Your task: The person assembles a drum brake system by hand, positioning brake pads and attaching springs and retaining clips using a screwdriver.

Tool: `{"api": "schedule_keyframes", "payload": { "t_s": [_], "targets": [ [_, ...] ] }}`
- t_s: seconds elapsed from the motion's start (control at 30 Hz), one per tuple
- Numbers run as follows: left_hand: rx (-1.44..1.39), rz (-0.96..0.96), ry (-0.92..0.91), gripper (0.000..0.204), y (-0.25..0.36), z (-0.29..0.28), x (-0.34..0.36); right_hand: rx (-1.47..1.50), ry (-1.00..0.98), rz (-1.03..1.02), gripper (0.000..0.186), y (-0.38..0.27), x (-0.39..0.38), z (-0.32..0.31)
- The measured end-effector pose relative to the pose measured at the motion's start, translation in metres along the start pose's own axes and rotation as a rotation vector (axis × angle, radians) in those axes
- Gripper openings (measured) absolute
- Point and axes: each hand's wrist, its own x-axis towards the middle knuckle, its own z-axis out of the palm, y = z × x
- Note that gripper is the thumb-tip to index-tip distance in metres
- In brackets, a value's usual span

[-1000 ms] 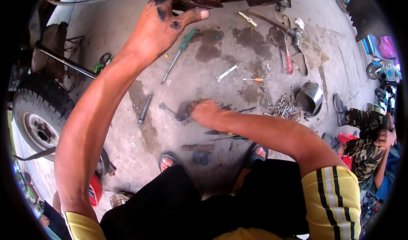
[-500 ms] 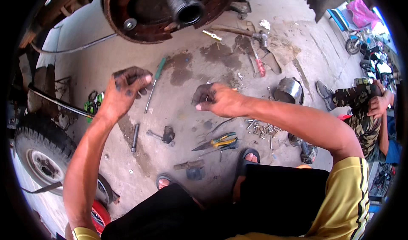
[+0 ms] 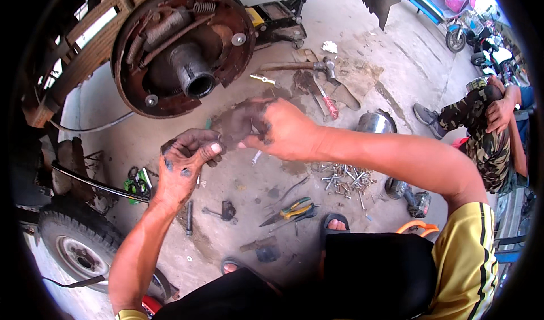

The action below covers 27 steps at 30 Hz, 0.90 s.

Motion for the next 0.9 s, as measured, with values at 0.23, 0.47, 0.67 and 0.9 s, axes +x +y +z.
{"api": "schedule_keyframes", "payload": {
  "t_s": [0.23, 0.47, 0.67, 0.9],
  "targets": [
    [-0.099, -0.02, 0.203, 0.022, 0.005, 0.014, 0.01, -0.26, 0.366, -0.348, 0.024, 0.02, 0.021, 0.023],
    [-0.301, -0.074, 0.315, 0.024, 0.011, 0.01, 0.025, -0.025, 0.417, -0.141, 0.016, 0.024, 0.045, 0.031],
    [-0.377, -0.12, 0.289, 0.028, 0.002, 0.012, 0.025, 0.117, 0.506, -0.065, 0.016, 0.017, 0.057, 0.033],
    [-0.246, -0.109, 0.282, 0.028, 0.002, 0.007, 0.02, 0.131, 0.581, -0.05, 0.013, 0.013, 0.067, 0.037]
  ]
}}
